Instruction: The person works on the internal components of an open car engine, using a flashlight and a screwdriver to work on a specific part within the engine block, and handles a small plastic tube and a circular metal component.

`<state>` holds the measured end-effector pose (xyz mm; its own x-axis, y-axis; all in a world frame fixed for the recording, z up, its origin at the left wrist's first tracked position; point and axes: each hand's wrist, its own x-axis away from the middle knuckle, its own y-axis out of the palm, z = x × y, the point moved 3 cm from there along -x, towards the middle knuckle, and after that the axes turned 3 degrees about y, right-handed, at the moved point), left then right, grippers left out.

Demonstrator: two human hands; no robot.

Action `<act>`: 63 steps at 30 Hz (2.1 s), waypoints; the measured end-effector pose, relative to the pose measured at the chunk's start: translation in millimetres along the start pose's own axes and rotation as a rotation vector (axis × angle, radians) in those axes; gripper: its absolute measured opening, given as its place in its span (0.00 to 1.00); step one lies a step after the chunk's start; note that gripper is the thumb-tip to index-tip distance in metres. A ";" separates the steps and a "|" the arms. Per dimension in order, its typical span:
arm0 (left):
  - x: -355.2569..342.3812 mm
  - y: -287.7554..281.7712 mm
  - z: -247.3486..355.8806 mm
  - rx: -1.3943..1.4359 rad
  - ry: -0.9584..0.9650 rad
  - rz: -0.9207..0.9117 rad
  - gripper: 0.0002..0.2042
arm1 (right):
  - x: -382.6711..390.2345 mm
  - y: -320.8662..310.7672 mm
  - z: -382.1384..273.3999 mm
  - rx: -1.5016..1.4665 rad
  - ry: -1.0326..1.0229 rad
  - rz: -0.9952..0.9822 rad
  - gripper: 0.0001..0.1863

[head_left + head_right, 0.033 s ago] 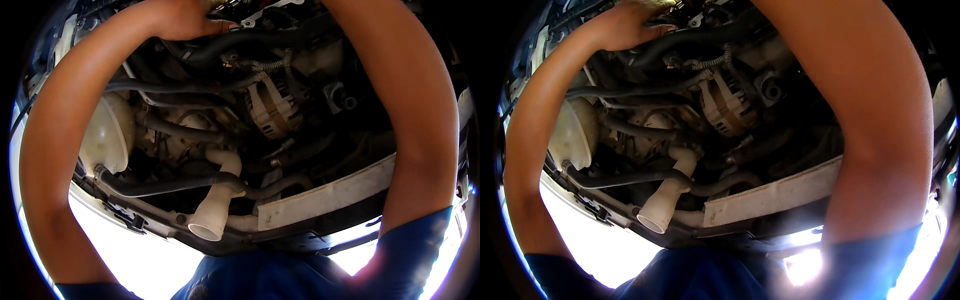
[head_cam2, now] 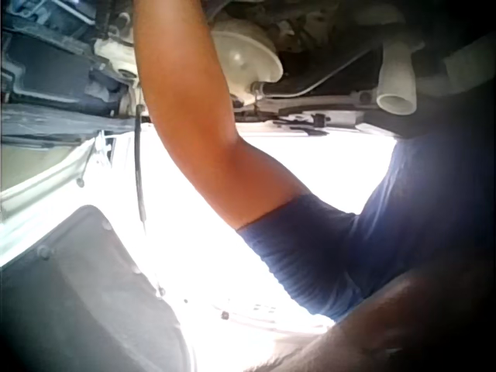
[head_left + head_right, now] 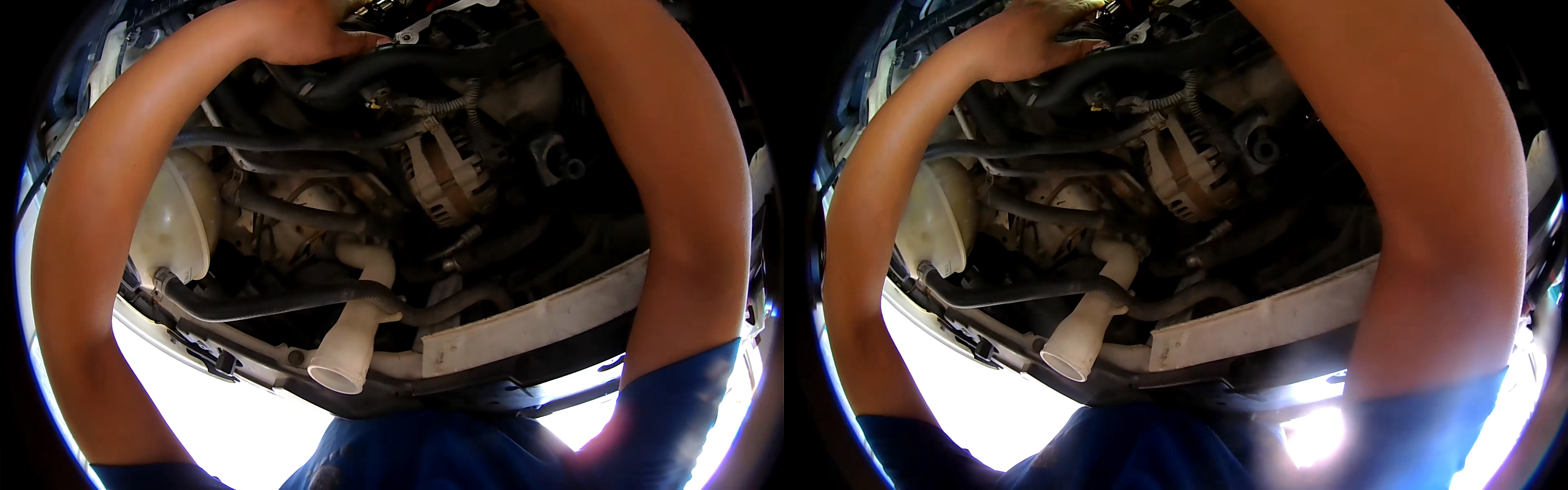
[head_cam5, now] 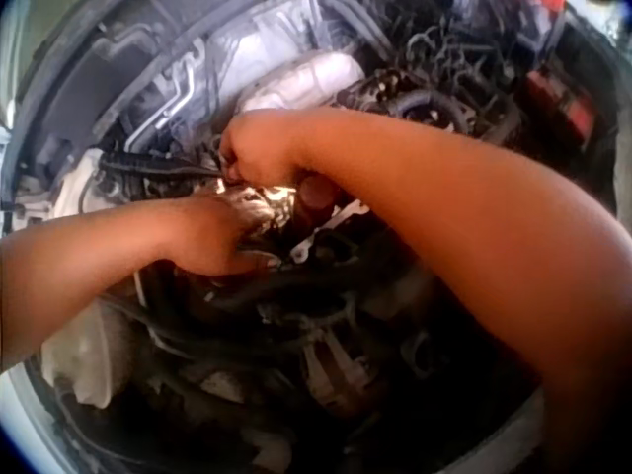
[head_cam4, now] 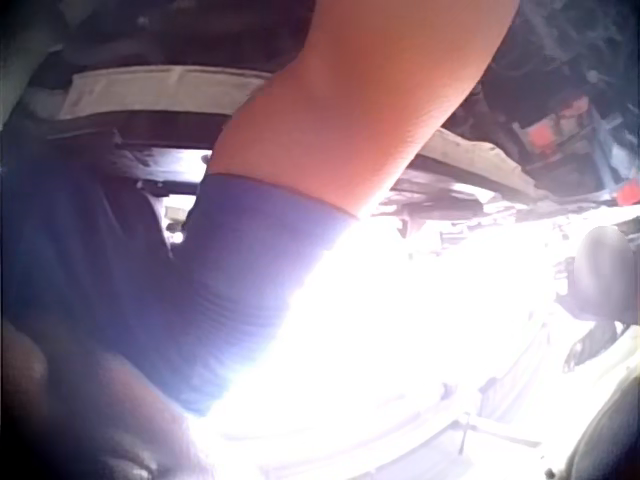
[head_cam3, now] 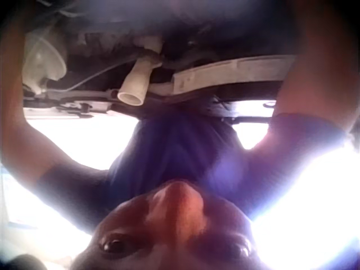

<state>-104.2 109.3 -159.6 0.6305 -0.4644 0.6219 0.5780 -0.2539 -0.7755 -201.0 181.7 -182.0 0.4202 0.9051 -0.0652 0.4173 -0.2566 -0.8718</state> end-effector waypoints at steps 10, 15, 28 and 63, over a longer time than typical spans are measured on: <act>-3.9 10.9 4.6 -0.001 0.003 0.085 0.31 | -4.5 9.5 9.8 0.075 0.016 0.071 0.14; -2.4 26.9 -2.8 -0.193 0.009 0.239 0.25 | -9.1 17.7 21.9 0.128 0.003 0.083 0.14; 2.8 21.5 -8.0 -0.153 -0.188 0.002 0.28 | -19.9 20.4 18.2 0.159 -0.037 0.087 0.14; -17.3 23.3 -13.5 0.045 -0.179 0.021 0.29 | -32.4 20.2 17.9 0.210 -0.067 0.085 0.16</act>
<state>-108.6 100.0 -189.9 0.7225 -0.3103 0.6178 0.5836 -0.2054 -0.7856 -220.6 153.3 -206.1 0.3893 0.9055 -0.1690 0.2026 -0.2632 -0.9432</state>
